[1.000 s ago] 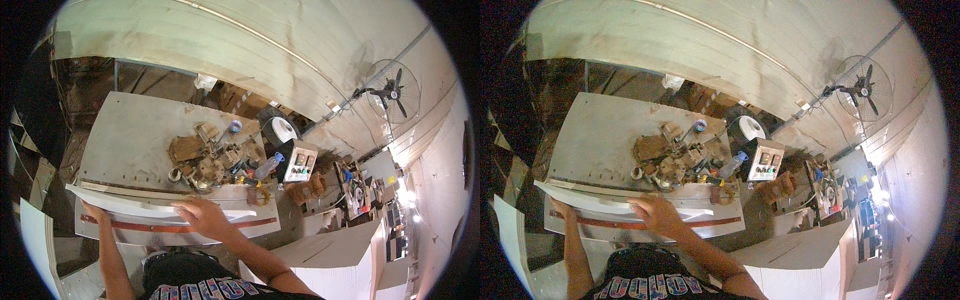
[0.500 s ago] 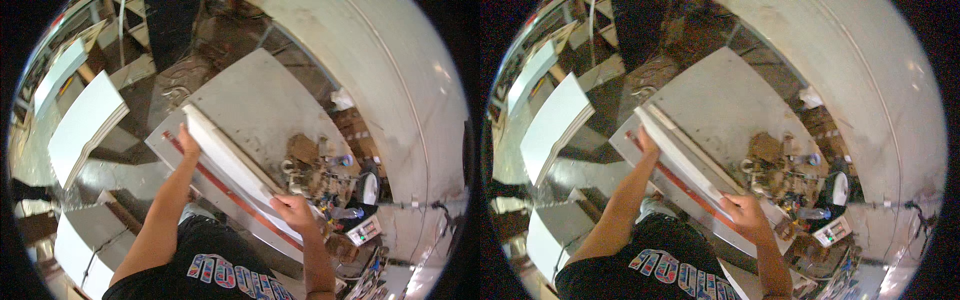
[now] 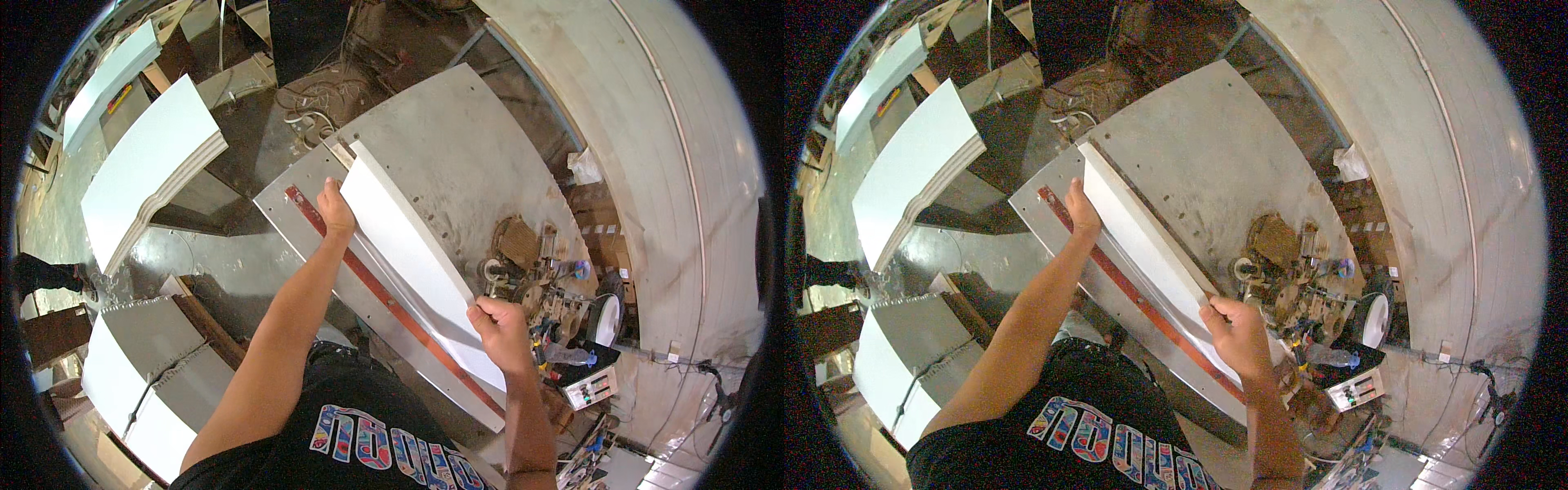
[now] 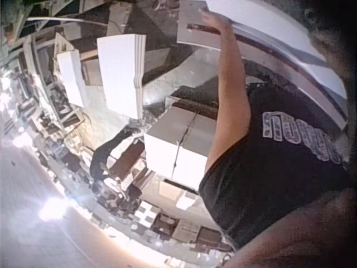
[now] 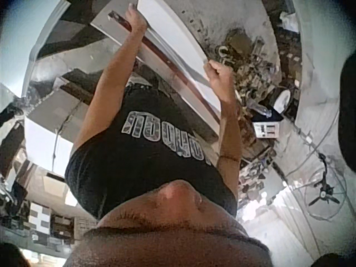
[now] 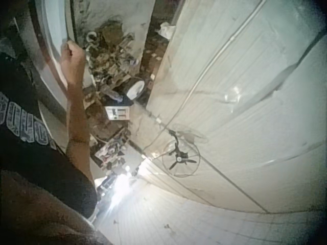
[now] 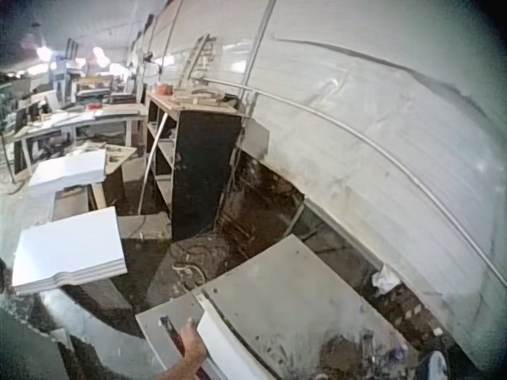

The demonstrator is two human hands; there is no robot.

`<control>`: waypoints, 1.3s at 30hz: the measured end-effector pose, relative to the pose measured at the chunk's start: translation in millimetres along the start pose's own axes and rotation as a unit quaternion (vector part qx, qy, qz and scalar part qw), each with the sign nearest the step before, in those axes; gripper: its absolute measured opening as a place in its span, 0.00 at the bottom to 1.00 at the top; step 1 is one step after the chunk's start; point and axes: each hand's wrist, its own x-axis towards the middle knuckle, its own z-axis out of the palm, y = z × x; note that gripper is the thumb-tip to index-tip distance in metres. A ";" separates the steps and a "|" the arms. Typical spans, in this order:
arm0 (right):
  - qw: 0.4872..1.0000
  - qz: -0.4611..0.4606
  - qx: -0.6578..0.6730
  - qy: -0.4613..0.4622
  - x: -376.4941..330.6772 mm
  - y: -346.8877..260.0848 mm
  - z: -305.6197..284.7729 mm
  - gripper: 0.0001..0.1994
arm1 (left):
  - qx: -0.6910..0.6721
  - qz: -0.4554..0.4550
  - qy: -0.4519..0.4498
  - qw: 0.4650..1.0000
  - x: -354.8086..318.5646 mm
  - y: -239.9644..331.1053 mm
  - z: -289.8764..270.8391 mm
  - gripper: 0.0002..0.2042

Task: The person repeatedly picks up white rectangular boards, places them on a workbench, and applies a strip of edge banding to the board's edge using a machine. The person then trims the excess banding with a utility knife and stacks the finished boards.

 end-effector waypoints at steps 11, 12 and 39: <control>0.998 0.015 -0.019 0.051 9.4 -3.8 2.6 0.15 | 0.075 0.030 0.028 0.996 5.9 -13.6 -1.2 0.29; 0.998 0.020 -0.014 0.054 9.3 -3.8 3.9 0.15 | 0.075 0.025 0.031 0.996 5.8 -13.6 0.0 0.29; 0.993 0.088 0.072 0.016 -30.7 15.1 -3.9 0.17 | 0.028 -0.031 0.037 0.998 16.4 -21.0 -6.1 0.30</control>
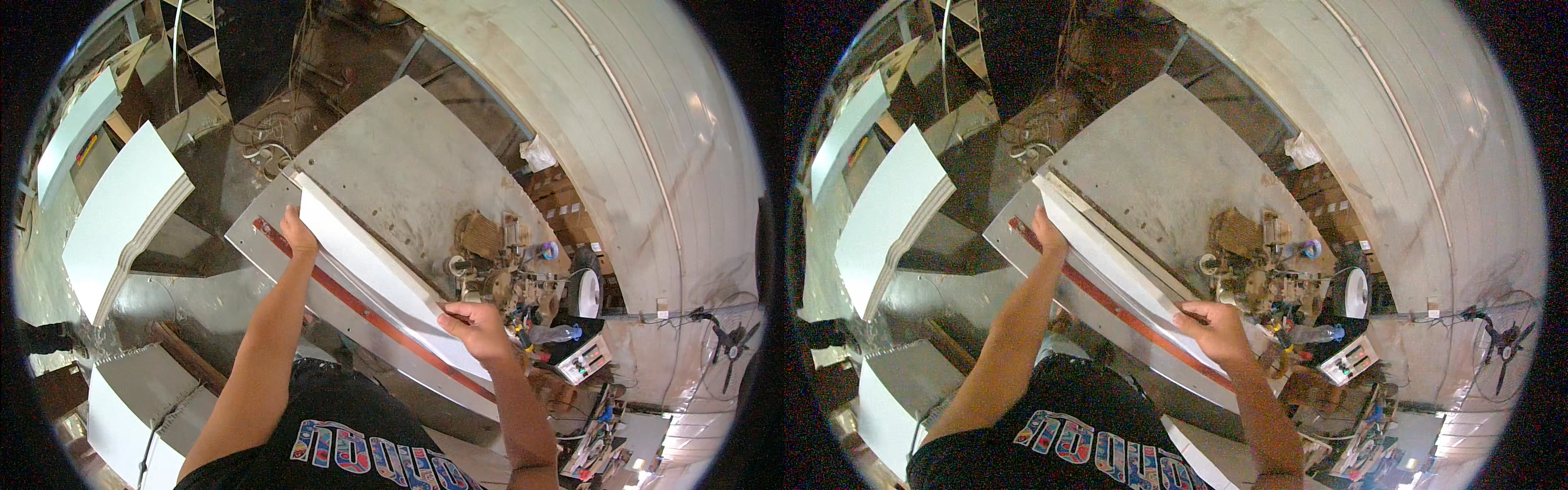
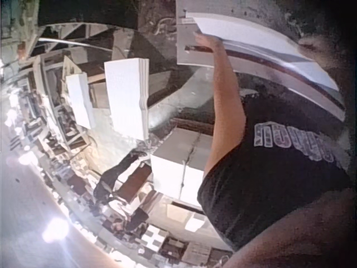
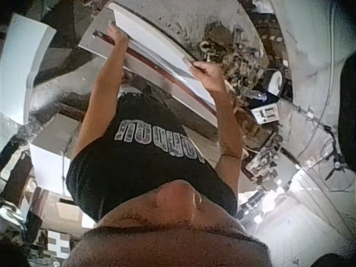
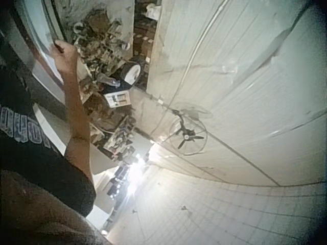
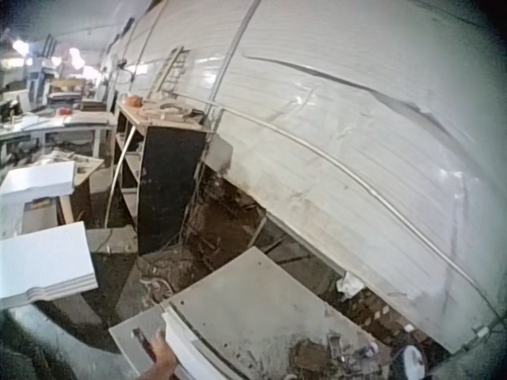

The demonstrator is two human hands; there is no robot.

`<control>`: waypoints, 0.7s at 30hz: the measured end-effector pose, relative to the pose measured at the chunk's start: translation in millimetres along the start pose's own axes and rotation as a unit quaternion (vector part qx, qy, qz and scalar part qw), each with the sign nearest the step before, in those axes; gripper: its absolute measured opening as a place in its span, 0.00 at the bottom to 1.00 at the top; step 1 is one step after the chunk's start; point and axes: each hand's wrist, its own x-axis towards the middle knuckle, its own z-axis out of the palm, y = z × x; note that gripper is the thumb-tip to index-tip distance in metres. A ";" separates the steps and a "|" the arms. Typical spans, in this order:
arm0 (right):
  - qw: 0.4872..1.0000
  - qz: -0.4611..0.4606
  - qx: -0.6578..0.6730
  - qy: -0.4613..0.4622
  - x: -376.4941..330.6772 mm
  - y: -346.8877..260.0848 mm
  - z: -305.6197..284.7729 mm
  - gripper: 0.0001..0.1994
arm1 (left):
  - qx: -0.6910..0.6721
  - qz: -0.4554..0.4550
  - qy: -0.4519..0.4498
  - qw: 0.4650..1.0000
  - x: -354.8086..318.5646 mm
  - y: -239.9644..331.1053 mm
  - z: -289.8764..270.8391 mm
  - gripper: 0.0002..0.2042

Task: The person repeatedly picks up white rectangular boards, places them on a workbench, and applies a strip of edge banding to the board's edge using a machine. The person then trims the excess banding with a utility knife and stacks the finished boards.

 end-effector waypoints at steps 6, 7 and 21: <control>0.996 -0.029 -0.072 0.042 10.1 -8.4 12.2 0.17 | -0.018 0.017 -0.071 0.997 -3.9 4.5 -6.7 0.31; 0.996 -0.038 -0.073 0.045 12.3 -10.2 12.4 0.16 | -0.004 0.027 -0.064 0.998 -4.6 6.2 -7.0 0.31; 0.993 -0.045 -0.061 0.091 14.3 -29.7 29.8 0.19 | -0.025 0.023 -0.067 0.997 5.1 -6.7 -7.4 0.30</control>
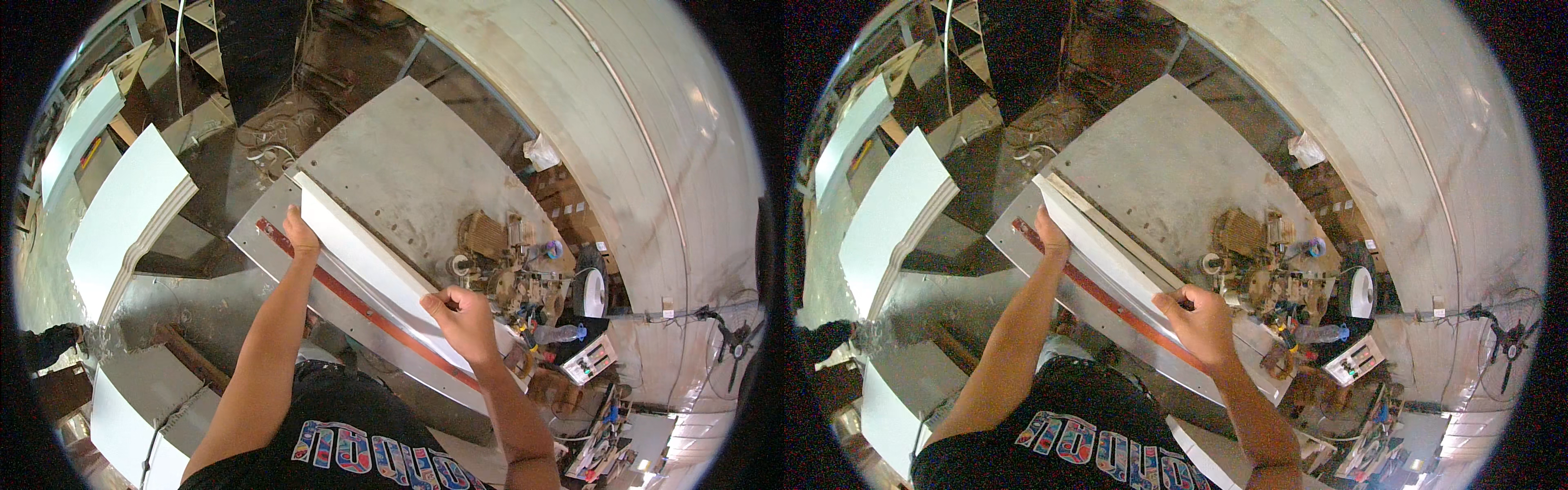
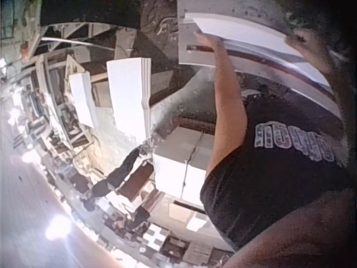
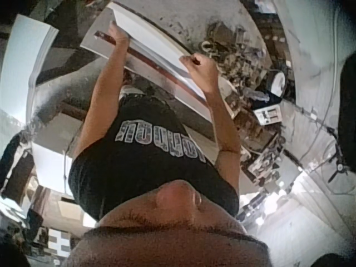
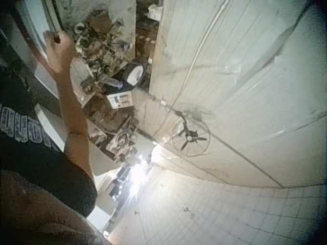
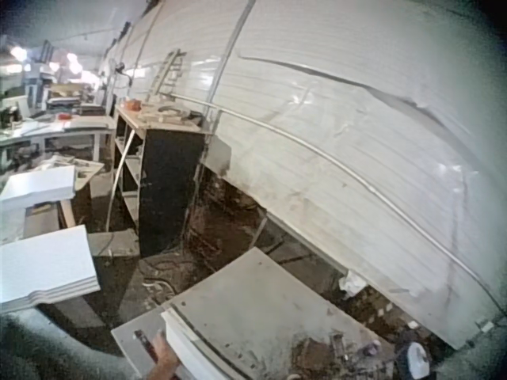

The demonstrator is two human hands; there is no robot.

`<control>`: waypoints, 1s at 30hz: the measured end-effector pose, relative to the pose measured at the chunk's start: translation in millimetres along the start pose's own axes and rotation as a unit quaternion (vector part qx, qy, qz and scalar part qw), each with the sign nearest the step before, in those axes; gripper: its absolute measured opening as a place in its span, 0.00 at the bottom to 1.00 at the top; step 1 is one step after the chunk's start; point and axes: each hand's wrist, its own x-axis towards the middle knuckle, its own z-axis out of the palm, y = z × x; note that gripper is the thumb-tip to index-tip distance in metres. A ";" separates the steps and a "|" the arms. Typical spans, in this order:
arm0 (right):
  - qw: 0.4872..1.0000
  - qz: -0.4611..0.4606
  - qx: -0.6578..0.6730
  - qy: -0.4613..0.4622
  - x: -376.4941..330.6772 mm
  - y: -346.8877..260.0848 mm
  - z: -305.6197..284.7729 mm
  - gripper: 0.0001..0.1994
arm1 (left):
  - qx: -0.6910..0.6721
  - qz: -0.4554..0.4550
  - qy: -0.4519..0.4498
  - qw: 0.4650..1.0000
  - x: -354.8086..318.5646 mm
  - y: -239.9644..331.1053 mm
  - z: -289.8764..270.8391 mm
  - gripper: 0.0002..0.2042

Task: The person repeatedly picks up white rectangular boards, places them on a workbench, and applies a strip of edge banding to the board's edge using a machine. The person then trims the excess banding with a utility knife and stacks the finished boards.

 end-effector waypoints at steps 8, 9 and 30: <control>0.999 0.034 -0.014 -0.024 -23.9 24.3 -32.7 0.21 | -0.021 -0.062 0.010 0.998 4.2 -8.1 -2.5 0.31; 0.999 0.024 0.007 -0.029 -27.5 28.1 -36.8 0.20 | -0.006 -0.051 0.011 0.999 5.5 -8.8 -2.9 0.31; 0.988 -0.062 0.126 -0.070 -0.1 23.7 -6.7 0.04 | 0.035 -0.014 -0.048 0.998 -5.8 14.4 -2.8 0.25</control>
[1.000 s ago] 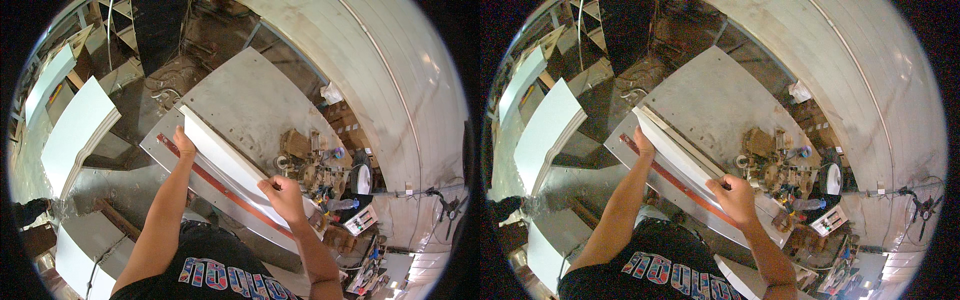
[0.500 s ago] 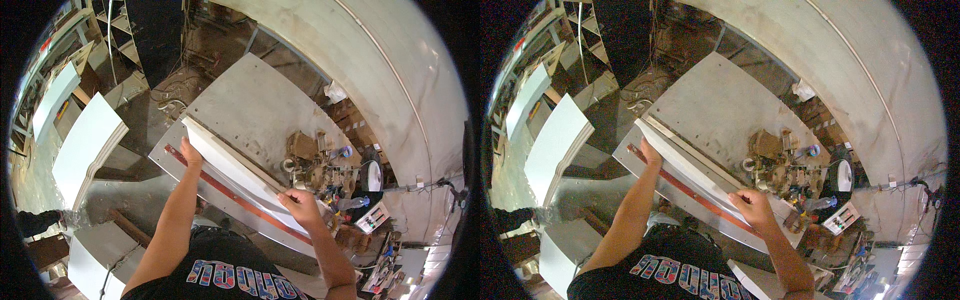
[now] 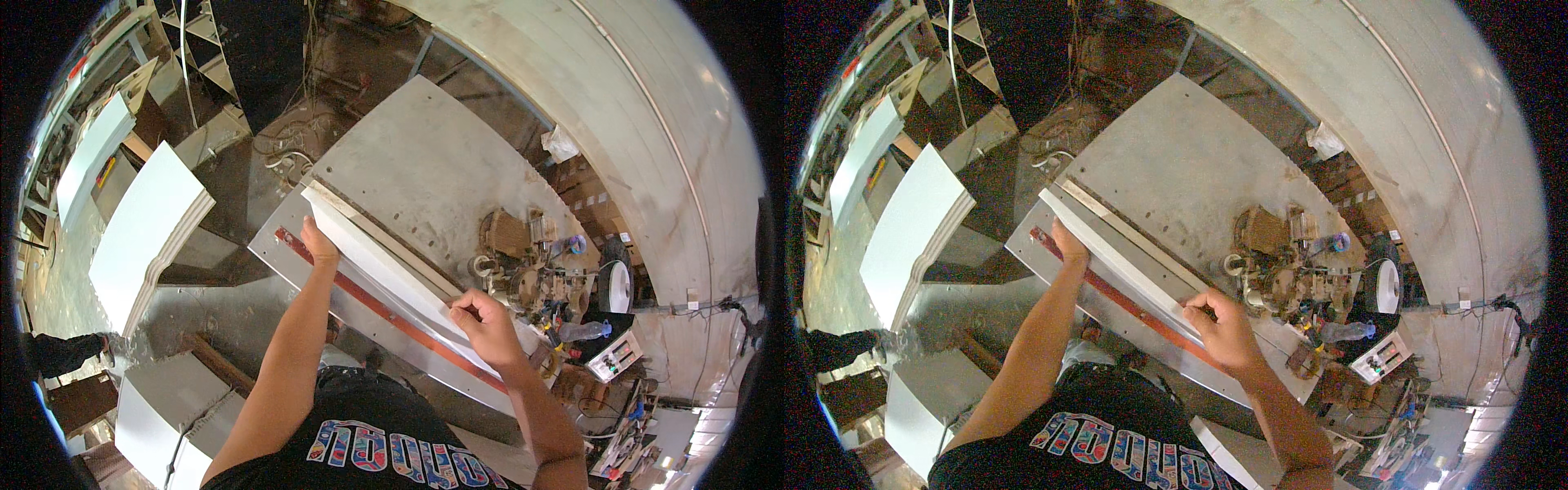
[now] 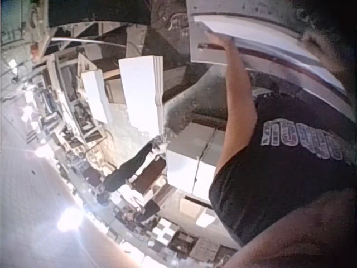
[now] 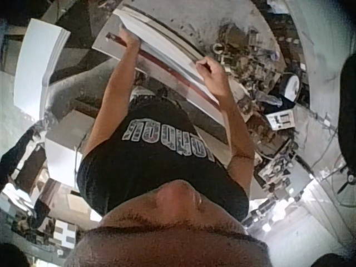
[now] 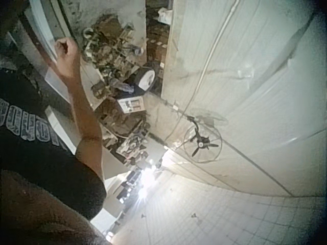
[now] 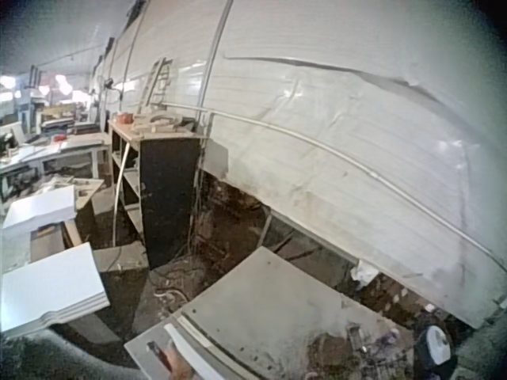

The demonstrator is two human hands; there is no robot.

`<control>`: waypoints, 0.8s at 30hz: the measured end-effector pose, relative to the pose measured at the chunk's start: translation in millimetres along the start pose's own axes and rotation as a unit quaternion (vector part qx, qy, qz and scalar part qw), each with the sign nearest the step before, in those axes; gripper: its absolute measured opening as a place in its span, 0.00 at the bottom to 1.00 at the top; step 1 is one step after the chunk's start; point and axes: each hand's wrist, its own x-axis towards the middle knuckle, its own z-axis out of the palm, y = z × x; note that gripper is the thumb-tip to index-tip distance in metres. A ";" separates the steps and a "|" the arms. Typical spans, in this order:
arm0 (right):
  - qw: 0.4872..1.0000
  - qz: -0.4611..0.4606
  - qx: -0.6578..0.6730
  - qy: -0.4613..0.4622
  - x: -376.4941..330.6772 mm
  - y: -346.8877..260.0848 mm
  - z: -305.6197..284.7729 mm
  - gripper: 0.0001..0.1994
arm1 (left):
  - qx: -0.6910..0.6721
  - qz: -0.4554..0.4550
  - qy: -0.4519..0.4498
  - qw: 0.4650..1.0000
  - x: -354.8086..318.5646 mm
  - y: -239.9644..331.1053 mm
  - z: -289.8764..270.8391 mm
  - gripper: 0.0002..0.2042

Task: The person repeatedly picks up white rectangular boards, places them on a workbench, and applies a strip of edge banding to the board's edge using a machine. The person then trims the excess banding with a utility knife and stacks the finished boards.

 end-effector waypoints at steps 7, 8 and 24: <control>1.000 0.003 -0.011 0.002 2.6 2.1 14.5 0.05 | -0.058 -0.009 0.019 0.998 12.7 -20.0 -1.5 0.15; 1.000 0.002 -0.013 0.008 0.8 2.4 16.2 0.06 | -0.100 0.010 0.000 0.995 15.7 -25.1 -2.7 0.15; 0.991 0.028 -0.118 0.062 -47.2 2.2 -15.1 0.14 | -0.081 -0.005 -0.008 0.997 9.4 -10.7 -1.1 0.27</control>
